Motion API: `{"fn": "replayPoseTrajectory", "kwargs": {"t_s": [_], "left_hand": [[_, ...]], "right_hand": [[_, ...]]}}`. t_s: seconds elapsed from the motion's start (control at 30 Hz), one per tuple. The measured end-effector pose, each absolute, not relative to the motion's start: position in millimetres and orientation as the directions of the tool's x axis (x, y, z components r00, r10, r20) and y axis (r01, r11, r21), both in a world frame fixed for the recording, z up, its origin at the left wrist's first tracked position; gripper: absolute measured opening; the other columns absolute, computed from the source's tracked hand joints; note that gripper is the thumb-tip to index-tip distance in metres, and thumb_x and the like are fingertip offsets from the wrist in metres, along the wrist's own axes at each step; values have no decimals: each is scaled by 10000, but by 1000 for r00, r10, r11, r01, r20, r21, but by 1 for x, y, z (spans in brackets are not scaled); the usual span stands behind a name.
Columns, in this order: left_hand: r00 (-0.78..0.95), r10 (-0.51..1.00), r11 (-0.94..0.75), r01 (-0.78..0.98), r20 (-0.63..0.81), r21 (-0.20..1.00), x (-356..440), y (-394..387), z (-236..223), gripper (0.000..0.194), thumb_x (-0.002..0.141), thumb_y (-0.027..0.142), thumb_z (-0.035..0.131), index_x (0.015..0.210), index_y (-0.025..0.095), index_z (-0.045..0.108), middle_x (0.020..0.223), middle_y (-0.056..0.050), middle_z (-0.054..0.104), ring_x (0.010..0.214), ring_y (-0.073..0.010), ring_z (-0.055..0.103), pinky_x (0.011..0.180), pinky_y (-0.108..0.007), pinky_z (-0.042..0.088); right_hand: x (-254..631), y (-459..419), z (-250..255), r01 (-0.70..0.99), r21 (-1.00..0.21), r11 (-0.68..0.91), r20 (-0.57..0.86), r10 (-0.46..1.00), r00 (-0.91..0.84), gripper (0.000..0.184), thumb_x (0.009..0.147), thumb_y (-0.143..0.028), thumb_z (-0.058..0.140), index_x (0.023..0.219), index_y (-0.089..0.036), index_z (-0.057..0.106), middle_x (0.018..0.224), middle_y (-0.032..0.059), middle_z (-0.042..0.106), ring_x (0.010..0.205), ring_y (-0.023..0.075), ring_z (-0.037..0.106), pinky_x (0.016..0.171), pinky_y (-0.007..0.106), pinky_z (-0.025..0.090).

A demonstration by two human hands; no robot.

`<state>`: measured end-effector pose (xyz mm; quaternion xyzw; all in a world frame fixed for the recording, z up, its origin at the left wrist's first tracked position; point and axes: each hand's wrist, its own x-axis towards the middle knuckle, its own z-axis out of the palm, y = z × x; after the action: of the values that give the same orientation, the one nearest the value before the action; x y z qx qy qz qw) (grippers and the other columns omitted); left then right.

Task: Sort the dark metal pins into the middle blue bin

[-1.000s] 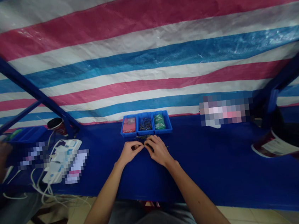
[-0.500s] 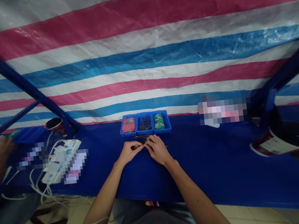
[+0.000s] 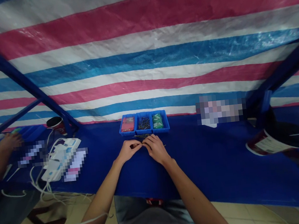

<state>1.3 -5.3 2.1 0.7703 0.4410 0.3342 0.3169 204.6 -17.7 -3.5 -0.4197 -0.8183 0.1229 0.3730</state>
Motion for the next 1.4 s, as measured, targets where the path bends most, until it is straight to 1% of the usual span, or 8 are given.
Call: {"fn": "replayPoseTrajectory", "kwargs": {"t_s": [0.23, 0.33, 0.43, 0.7, 0.87, 1.07, 1.2, 1.4], "left_hand": [[400, 886, -425, 494, 236, 759, 2, -6, 4, 317, 931, 397, 583, 875, 132, 749, 705, -18, 669, 600, -112, 496, 611, -224, 372], [396, 888, -423, 504, 234, 753, 3, -6, 5, 341, 938, 412, 569, 856, 130, 743, 706, -18, 669, 603, -113, 498, 615, -222, 376], [395, 889, -421, 503, 233, 755, 4, -7, 7, 344, 939, 414, 567, 839, 131, 736, 691, -9, 660, 594, -109, 492, 609, -219, 373], [389, 895, -407, 503, 221, 763, 3, -6, 4, 336, 939, 415, 558, 851, 137, 728, 688, -10, 650, 593, -114, 490, 607, -224, 372], [387, 897, -399, 499, 214, 770, 4, -5, 3, 320, 936, 405, 565, 878, 146, 744, 697, -11, 662, 591, -114, 488, 613, -226, 381], [393, 893, -404, 488, 219, 774, 3, -5, 2, 275, 923, 390, 598, 922, 155, 739, 667, 10, 617, 584, -104, 462, 611, -218, 370], [405, 886, -416, 484, 225, 770, 3, -6, 3, 295, 935, 400, 582, 908, 150, 738, 702, -9, 644, 603, -113, 482, 618, -224, 377], [428, 878, -421, 483, 213, 767, 3, -7, 5, 332, 955, 411, 546, 913, 145, 740, 775, -45, 690, 636, -130, 523, 640, -243, 402]], "right_hand": [[205, -17, -5, 614, -490, 619, 507, 775, -378, 279, 1042, -313, 439, 913, -229, 671, 876, 62, 683, 896, 228, 552, 808, 393, 404], [204, -17, -5, 643, -460, 612, 510, 775, -372, 307, 1045, -329, 437, 863, -219, 659, 839, 56, 675, 879, 221, 543, 798, 388, 377], [204, -18, -4, 647, -462, 607, 510, 778, -366, 328, 1047, -330, 432, 828, -217, 648, 812, 52, 669, 862, 217, 538, 794, 386, 365], [205, -18, -2, 629, -523, 576, 501, 804, -320, 150, 993, -285, 538, 983, -236, 679, 963, 55, 706, 933, 232, 575, 848, 410, 379], [207, -18, -1, 630, -524, 573, 496, 807, -322, 155, 991, -266, 539, 942, -242, 685, 968, 53, 705, 938, 232, 577, 844, 411, 388], [206, -17, -4, 624, -531, 573, 486, 809, -330, 166, 1001, -274, 526, 940, -238, 676, 971, 51, 697, 931, 228, 567, 835, 406, 390], [205, -17, -5, 611, -535, 584, 488, 804, -341, 174, 1006, -299, 522, 952, -244, 678, 960, 53, 701, 922, 228, 574, 848, 412, 392], [206, -16, -5, 618, -507, 600, 474, 793, -381, 194, 1017, -282, 502, 950, -249, 681, 920, 45, 704, 900, 219, 575, 818, 395, 388]]}}
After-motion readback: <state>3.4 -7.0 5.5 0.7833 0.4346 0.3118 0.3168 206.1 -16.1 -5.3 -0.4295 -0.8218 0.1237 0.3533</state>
